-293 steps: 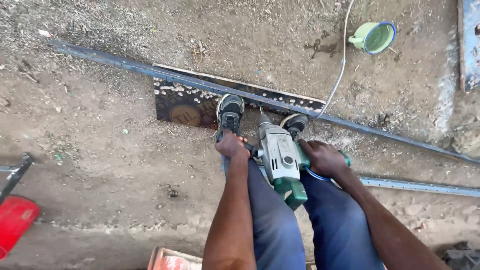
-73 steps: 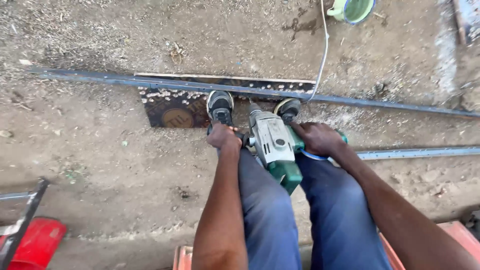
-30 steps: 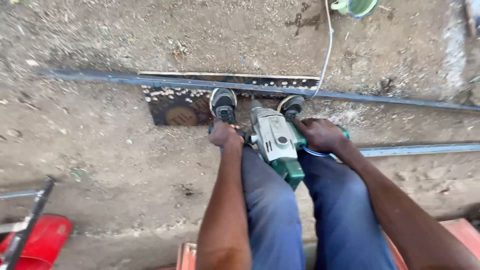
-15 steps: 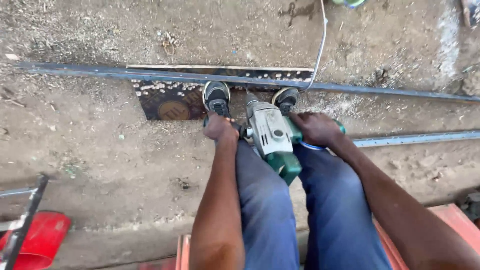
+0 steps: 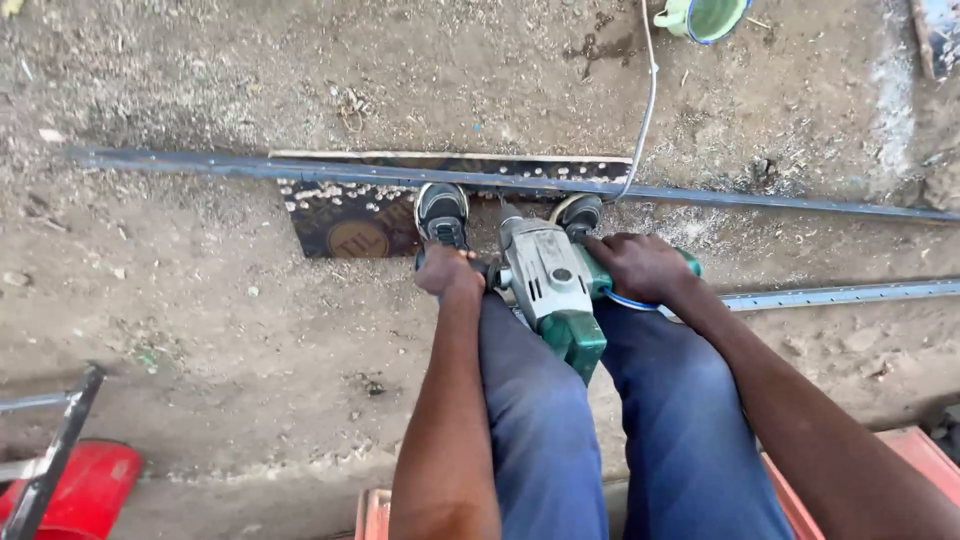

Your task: Drilling a series of holes into a metal plate using a large electric hammer drill.

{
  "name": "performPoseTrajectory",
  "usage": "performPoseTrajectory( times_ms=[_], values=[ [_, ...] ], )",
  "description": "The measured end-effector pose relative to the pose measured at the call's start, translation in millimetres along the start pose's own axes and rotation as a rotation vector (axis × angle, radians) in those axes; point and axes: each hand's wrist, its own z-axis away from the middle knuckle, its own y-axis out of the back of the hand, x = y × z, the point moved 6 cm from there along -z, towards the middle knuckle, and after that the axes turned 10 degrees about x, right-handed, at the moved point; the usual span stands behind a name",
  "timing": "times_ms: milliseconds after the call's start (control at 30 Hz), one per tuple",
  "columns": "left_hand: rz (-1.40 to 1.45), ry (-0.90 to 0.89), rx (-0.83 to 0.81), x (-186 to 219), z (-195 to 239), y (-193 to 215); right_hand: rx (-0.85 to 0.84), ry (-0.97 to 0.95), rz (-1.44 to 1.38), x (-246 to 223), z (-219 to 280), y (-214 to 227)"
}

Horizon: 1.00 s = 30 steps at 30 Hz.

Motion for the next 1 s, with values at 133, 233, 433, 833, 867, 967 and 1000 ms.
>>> performPoseTrajectory(
  times_ms=[133, 233, 433, 833, 867, 967, 1000],
  values=[
    [0.007, 0.0, -0.014, -7.2, -12.5, 0.9, 0.0, -0.006, -0.038, -14.0, -4.1, -7.9],
    [0.02, 0.02, -0.002, -21.1, -12.0, -3.7, -0.065, -0.028, -0.06, -18.6, -0.6, -15.2],
    [0.012, 0.025, -0.028, -27.9, -13.9, -18.9, -0.098, -0.028, 0.018, -22.8, 0.5, -4.1],
    [0.078, 0.01, 0.009, -20.4, -20.0, -15.1, -0.074, 0.002, 0.049, -12.0, -4.1, -17.5],
    [0.082, 0.016, 0.004, -20.7, -19.4, -18.2, -0.071, 0.018, 0.052, -10.2, -3.9, -14.9],
    [0.077, 0.012, 0.005, -30.0, -26.6, -16.8, -0.078, -0.01, 0.03, -20.7, 0.1, -26.8],
    [0.089, 0.013, 0.001, -26.4, -27.3, -22.0, -0.1, -0.044, 0.023, -17.0, 2.0, -28.9]
  ],
)
